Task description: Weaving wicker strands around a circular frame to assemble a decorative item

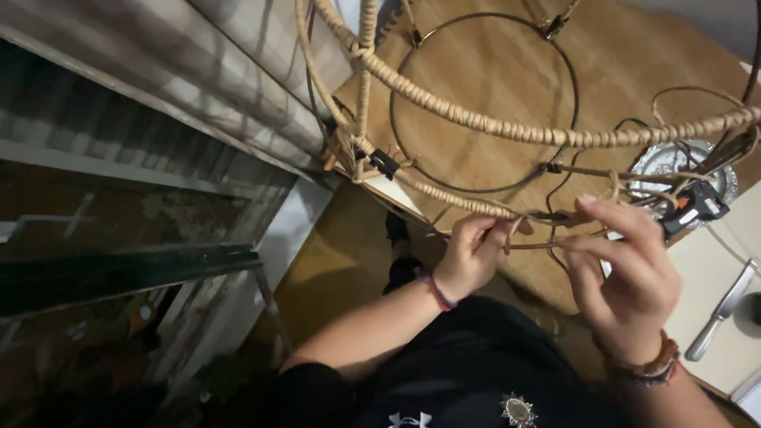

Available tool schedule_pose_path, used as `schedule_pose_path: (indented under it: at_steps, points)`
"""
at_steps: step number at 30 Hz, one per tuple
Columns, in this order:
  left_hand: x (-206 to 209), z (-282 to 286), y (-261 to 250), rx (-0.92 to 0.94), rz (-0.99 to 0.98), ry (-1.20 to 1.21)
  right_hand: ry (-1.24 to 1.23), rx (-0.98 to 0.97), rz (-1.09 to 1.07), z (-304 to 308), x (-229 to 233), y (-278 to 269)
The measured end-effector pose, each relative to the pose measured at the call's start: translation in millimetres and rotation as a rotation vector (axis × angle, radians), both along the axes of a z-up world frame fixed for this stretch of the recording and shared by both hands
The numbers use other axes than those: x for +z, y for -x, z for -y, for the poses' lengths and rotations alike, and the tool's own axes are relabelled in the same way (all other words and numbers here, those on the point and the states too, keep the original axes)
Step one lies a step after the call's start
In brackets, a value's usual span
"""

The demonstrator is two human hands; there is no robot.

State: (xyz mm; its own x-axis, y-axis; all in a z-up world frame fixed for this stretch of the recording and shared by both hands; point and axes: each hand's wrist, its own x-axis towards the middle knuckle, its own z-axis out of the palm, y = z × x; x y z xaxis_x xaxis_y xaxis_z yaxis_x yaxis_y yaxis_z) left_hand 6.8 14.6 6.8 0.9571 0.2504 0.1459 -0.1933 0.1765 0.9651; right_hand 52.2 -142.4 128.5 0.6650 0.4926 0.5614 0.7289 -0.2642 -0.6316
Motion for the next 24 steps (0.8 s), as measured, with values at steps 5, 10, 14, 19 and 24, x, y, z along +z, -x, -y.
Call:
schedule_pose_path:
  at_steps: [5, 10, 14, 19, 24]
  points:
    - [1, 3, 2, 0.153, 0.05, -0.181, 0.201, 0.274, 0.227, -33, 16, -21]
    - [55, -9, 12, 0.196, -0.012, -0.259, 0.324, 0.112, 0.299, -16, 14, -35]
    - [52, -15, 20, 0.109, -0.024, -0.351, 0.518, -0.007, 0.342, -16, 28, -36]
    - [45, -34, 15, 0.077, -0.025, -0.64, 0.474, -0.036, 0.343, -68, 36, -26]
    - [37, -50, 14, 0.133, 0.015, -0.712, 0.505, -0.023, 0.236, -158, 23, -24]
